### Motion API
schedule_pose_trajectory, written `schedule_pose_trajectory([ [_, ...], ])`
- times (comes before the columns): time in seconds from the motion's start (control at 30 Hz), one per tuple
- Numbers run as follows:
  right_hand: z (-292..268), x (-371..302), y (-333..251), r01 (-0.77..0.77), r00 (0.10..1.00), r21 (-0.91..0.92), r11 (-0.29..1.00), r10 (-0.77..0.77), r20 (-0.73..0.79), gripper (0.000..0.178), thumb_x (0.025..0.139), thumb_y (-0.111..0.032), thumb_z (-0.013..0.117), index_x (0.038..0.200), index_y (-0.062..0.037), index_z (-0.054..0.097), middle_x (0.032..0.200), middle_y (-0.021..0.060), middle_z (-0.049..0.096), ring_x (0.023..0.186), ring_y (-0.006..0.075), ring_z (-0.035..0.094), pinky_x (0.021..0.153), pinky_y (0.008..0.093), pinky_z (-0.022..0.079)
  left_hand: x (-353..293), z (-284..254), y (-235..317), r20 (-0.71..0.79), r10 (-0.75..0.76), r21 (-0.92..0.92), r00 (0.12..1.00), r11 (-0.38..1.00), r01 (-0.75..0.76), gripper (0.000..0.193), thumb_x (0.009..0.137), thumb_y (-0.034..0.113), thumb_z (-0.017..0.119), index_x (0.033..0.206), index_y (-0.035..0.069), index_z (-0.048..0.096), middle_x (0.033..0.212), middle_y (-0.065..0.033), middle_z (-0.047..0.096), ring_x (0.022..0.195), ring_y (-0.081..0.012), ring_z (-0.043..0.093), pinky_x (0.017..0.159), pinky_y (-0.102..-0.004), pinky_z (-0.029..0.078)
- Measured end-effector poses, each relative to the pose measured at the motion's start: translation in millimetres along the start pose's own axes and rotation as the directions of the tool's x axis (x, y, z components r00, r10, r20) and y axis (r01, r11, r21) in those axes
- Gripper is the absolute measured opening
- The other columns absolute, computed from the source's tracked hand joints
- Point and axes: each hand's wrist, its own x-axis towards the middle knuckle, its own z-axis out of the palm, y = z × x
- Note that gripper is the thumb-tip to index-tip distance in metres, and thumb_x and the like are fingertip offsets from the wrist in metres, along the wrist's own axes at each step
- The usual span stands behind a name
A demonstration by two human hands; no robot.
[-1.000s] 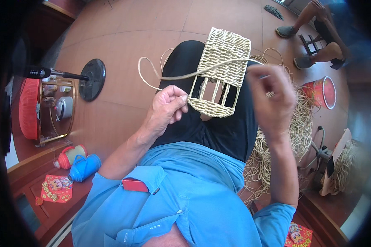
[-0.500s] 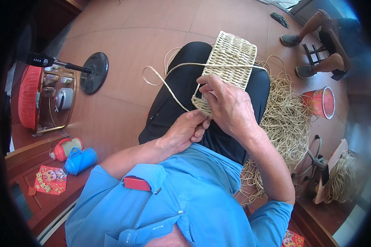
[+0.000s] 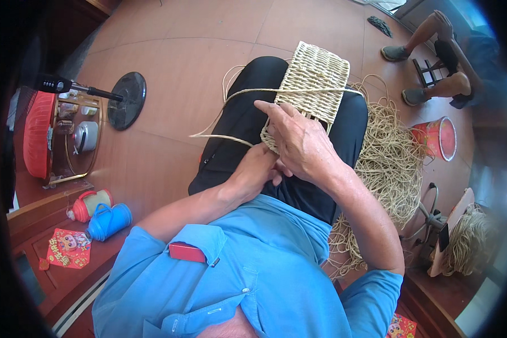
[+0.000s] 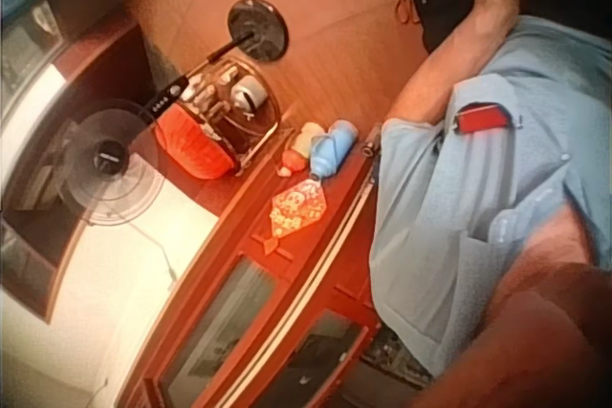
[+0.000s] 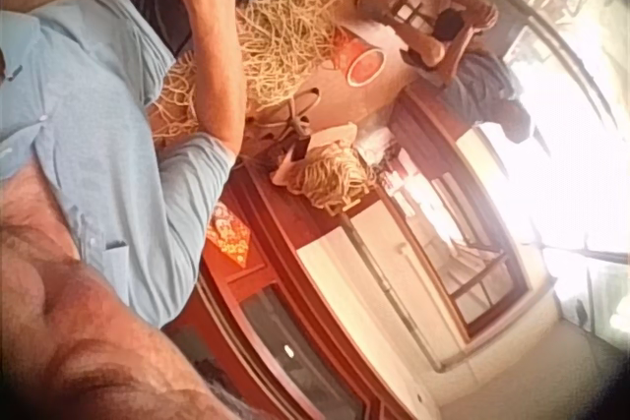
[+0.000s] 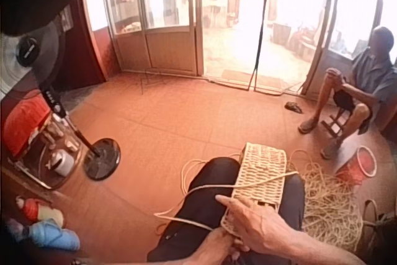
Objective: Weave a basket or container using dried grass or straw fibers.
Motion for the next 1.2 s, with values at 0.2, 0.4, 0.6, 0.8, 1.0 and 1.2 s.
schedule_pose_trajectory([
  [0.2, 6.2, -30.5, -3.4, 0.149, 0.982, 0.063, 0.987, -0.141, -0.122, 0.052, 0.102, 0.002, 0.065, 0.151, -0.0148, 0.066, 0.107, 0.0137, 0.065, 0.094, 0.0365, 0.072, 0.082, 0.0461, 0.062, -60.1, -17.1, 27.1, -0.134, 0.297, 0.346, 0.945, 0.908, -0.236, 0.043, 0.118, 0.021, 0.063, 0.152, -0.005, 0.057, 0.127, -0.0172, 0.07, 0.088, -0.0176, 0.078, 0.054, -0.0258, 0.058],
  [0.4, 2.9, -56.4, 13.6, 0.154, 0.953, -0.155, 0.976, -0.188, -0.239, 0.039, 0.093, -0.001, 0.075, 0.131, -0.0097, 0.073, 0.092, 0.0094, 0.065, 0.088, 0.0306, 0.071, 0.079, 0.0422, 0.061, -49.8, -35.6, 64.8, -0.057, 0.676, 0.752, 0.735, 0.514, -0.414, 0.019, 0.11, 0.014, 0.076, 0.126, 0.003, 0.074, 0.112, -0.0065, 0.073, 0.086, -0.0146, 0.071, 0.078, -0.0358, 0.058],
  [0.6, -11.7, -78.2, 32.0, 0.132, 0.917, -0.462, 0.877, -0.285, -0.28, 0.028, 0.092, -0.006, 0.079, 0.12, -0.0116, 0.077, 0.085, 0.0016, 0.063, 0.072, 0.0189, 0.063, 0.068, 0.0355, 0.055, -27.9, -15.1, 66.4, 0.316, 0.784, 0.869, 0.535, -0.013, -0.494, 0.009, 0.102, 0.002, 0.078, 0.111, 0.001, 0.077, 0.109, -0.0113, 0.071, 0.099, -0.0296, 0.074, 0.083, -0.0381, 0.059],
  [0.8, -40.8, -96.9, 57.8, 0.008, 0.906, -0.694, 0.72, -0.298, -0.299, 0.03, 0.097, -0.012, 0.081, 0.127, -0.0166, 0.08, 0.081, -0.0011, 0.059, 0.069, 0.0172, 0.06, 0.065, 0.0356, 0.053, -20.8, 2.9, 67.7, 0.459, 0.737, 0.847, 0.497, -0.193, -0.496, 0.016, 0.092, 0.001, 0.084, 0.105, 0.006, 0.077, 0.101, -0.0089, 0.071, 0.097, -0.0301, 0.07, 0.086, -0.0434, 0.058],
  [1.0, -83.2, -93.8, 66.8, -0.157, 0.88, -0.69, 0.707, -0.217, -0.423, 0.025, 0.102, -0.014, 0.081, 0.126, -0.0167, 0.081, 0.089, 0.0055, 0.068, 0.079, 0.024, 0.071, 0.071, 0.04, 0.058, -11.2, 7.1, 78.0, 0.521, 0.636, 0.836, 0.569, -0.248, -0.489, 0.01, 0.094, 0.005, 0.083, 0.1, 0.005, 0.075, 0.096, -0.009, 0.069, 0.091, -0.031, 0.069, 0.081, -0.0451, 0.056],
  [1.2, -56.2, -77.7, 36.3, -0.159, 0.737, -0.324, 0.933, -0.106, -0.668, 0.03, 0.101, -0.005, 0.081, 0.13, -0.013, 0.081, 0.109, 0.0077, 0.081, 0.092, 0.0264, 0.08, 0.078, 0.0404, 0.063, 4.7, 15.5, 76.0, 0.473, 0.659, 0.859, 0.585, -0.197, -0.472, 0.009, 0.096, 0.009, 0.081, 0.096, 0.004, 0.073, 0.091, -0.0112, 0.067, 0.086, -0.0318, 0.068, 0.077, -0.045, 0.055],
])
